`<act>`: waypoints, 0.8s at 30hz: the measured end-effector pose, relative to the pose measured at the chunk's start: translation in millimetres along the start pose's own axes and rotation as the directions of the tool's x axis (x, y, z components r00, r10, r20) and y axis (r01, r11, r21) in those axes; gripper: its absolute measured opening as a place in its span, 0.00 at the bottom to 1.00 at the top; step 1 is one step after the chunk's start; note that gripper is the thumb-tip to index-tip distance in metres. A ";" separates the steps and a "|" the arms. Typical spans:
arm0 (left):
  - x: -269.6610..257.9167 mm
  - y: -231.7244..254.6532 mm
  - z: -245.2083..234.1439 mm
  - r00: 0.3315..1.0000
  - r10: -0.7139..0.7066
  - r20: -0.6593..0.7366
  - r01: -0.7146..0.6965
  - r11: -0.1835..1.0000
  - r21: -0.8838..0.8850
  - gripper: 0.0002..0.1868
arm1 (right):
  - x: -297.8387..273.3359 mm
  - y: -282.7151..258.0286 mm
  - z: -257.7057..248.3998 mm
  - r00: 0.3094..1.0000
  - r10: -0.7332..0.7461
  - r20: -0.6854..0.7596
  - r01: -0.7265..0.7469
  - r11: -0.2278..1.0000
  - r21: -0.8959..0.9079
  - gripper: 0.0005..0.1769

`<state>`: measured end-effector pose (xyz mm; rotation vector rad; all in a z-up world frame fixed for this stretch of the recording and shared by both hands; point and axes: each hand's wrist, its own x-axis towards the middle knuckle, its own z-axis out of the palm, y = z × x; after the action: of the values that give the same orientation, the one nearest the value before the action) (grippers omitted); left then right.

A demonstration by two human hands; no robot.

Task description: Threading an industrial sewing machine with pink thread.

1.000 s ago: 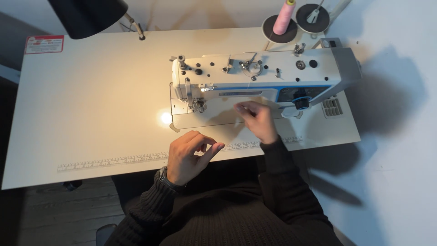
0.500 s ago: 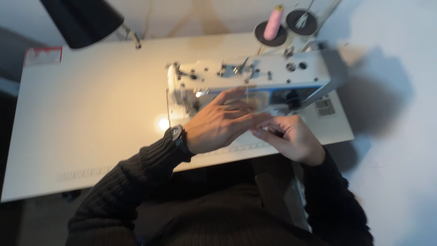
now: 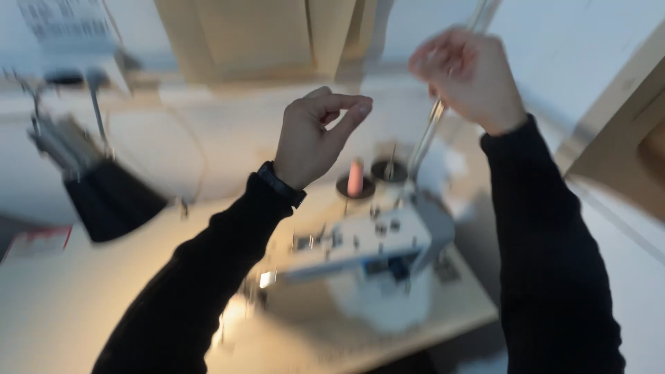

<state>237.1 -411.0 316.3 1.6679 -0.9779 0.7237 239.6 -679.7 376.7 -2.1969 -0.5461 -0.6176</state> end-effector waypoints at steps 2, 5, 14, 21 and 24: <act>51.9 -19.0 6.3 0.993 -0.009 -0.121 0.011 1.000 0.017 0.11 | 61.3 7.7 -29.0 0.945 -0.237 -0.226 0.235 0.971 -0.039 0.11; 101.7 -45.2 20.4 0.967 -0.226 -0.122 0.197 0.958 -0.210 0.13 | 100.8 -15.6 -48.3 0.673 -0.709 -0.210 0.527 0.660 -0.535 0.25; 188.4 -76.7 69.0 0.973 -0.148 -0.177 0.009 0.793 -0.610 0.13 | 130.3 -20.4 -70.7 0.826 -0.564 -0.016 0.446 0.671 -0.592 0.12; 212.1 -72.8 106.5 0.972 0.076 -0.223 -0.195 0.790 -0.581 0.12 | 99.4 -40.9 -87.1 0.838 -0.546 0.011 0.429 0.646 -0.631 0.14; 221.7 -78.6 124.9 0.963 0.201 -0.182 -0.270 0.654 -0.706 0.09 | 95.8 -27.4 -94.2 0.853 -0.521 0.024 0.423 0.665 -0.616 0.13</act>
<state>413.9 -575.8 428.0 0.7996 -1.2290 0.4632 276.2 -718.3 503.0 -2.5648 -0.9614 -1.4031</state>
